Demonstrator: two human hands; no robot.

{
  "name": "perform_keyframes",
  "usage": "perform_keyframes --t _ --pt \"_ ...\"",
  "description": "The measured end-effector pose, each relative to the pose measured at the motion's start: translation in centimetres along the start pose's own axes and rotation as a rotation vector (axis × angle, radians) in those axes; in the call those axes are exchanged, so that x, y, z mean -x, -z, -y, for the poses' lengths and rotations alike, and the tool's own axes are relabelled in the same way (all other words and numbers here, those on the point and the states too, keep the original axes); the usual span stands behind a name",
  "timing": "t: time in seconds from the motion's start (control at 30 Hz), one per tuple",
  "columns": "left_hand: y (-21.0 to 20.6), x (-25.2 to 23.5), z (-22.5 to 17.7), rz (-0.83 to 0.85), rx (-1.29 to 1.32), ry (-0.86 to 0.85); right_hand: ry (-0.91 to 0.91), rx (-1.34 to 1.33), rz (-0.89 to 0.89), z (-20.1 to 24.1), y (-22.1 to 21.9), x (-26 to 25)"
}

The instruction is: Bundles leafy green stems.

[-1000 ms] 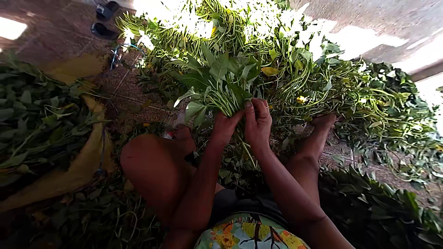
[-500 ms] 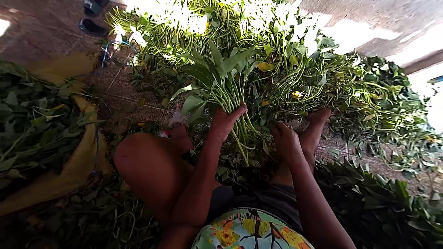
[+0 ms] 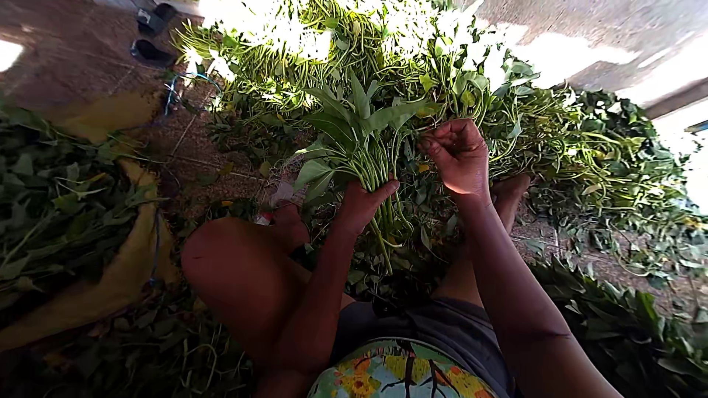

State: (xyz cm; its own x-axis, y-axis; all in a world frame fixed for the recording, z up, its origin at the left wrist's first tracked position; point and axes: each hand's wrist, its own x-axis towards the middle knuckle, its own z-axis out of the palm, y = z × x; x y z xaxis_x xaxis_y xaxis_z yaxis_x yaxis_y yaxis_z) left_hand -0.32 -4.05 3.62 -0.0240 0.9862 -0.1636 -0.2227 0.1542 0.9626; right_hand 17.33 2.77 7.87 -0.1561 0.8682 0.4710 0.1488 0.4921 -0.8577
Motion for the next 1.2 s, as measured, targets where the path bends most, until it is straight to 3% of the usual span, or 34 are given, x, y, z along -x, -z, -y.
perform_keyframes --t 0.13,0.33,0.47,0.63,0.73,0.83,1.0,1.13,1.2 --pt "0.0 0.0 0.0 0.008 -0.006 0.020 -0.070 0.007 0.023 -0.3 -0.4 1.9" --pt "0.0 0.3 -0.2 0.057 -0.014 0.054 0.088 0.552 0.012 0.5 -1.7 3.0" --pt "0.2 0.7 -0.6 0.184 -0.102 0.101 0.097 0.700 0.048 -0.5 -1.4 2.4" --pt "0.1 0.9 -0.8 0.162 -0.044 0.138 -0.435 0.514 -0.194 -2.5 0.7 3.7" --pt "0.1 0.1 0.0 0.016 -0.003 0.198 -0.713 0.254 0.052 -0.7 1.2 6.6" --pt "0.3 -1.4 0.8 -0.072 0.026 0.202 -0.784 0.110 0.382 0.3 -0.1 9.6" --pt "-0.1 -0.9 1.2 -0.043 -0.028 0.191 -0.967 -0.260 0.375 0.5 -0.5 10.6" --pt "-0.3 -0.7 1.3 -0.001 0.006 0.207 -0.980 -0.538 0.483 0.5 -0.3 11.3" --pt "-0.6 -0.7 1.5 -0.003 0.024 0.220 -0.988 -0.586 0.380 0.9 -0.2 11.6"
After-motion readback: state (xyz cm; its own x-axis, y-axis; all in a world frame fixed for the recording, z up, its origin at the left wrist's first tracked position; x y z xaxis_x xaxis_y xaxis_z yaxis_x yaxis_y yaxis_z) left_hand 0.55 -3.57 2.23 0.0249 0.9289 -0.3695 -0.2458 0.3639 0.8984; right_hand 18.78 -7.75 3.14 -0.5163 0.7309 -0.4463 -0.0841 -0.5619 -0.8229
